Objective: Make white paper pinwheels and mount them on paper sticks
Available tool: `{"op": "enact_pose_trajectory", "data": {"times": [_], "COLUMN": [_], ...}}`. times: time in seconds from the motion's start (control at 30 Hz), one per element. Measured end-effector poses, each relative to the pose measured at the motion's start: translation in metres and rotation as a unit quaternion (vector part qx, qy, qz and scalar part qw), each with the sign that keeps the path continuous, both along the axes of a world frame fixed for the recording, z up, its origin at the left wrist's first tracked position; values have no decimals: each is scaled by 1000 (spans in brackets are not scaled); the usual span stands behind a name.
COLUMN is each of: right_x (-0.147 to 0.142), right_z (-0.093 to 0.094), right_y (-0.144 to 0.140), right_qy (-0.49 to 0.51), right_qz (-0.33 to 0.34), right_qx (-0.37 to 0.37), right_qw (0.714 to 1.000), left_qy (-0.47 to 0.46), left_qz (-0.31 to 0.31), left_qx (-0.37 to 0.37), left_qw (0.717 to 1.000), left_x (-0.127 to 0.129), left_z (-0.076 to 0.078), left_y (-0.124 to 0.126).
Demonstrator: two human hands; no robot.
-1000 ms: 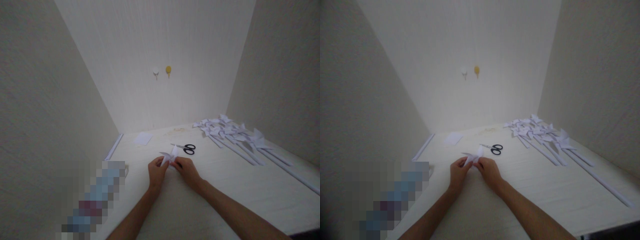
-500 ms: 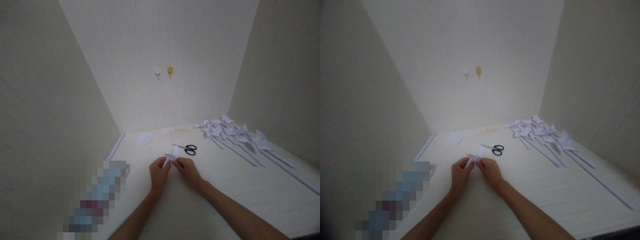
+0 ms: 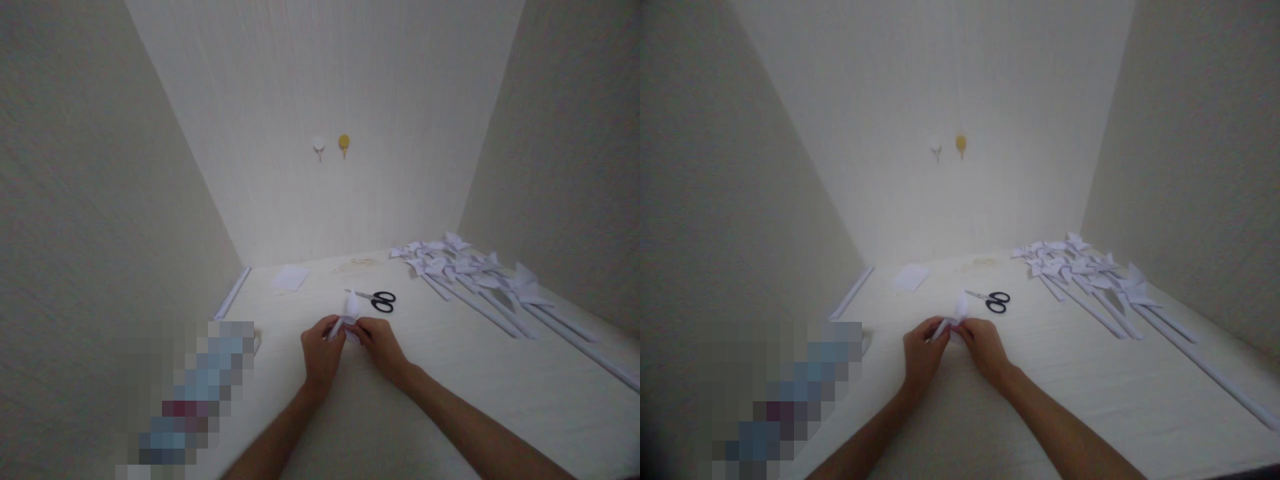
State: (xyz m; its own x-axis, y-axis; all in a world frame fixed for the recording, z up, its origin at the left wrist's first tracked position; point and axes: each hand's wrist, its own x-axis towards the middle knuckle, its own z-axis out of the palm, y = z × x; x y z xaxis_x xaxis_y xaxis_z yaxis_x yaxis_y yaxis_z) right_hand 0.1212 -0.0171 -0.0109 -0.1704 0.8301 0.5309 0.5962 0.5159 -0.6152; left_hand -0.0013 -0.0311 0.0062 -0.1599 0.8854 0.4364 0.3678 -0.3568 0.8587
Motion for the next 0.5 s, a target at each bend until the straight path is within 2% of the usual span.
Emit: {"op": "enact_pose_trajectory", "data": {"times": [0.1, 0.3, 0.5], "right_x": [1, 0, 0], "right_z": [1, 1, 4], "right_y": [0, -3, -5], "right_qy": [12, 115, 132], "right_qz": [-4, 13, 58], "right_qx": [15, -38, -54], "right_qw": [1000, 993, 988], "left_qy": [6, 17, 5], "left_qz": [8, 5, 17], "left_qx": [5, 12, 17], "left_qw": [1000, 1000, 1000], "left_x": [0, -1, -2], "left_z": [-2, -3, -3], "left_y": [0, 1, 2]}}
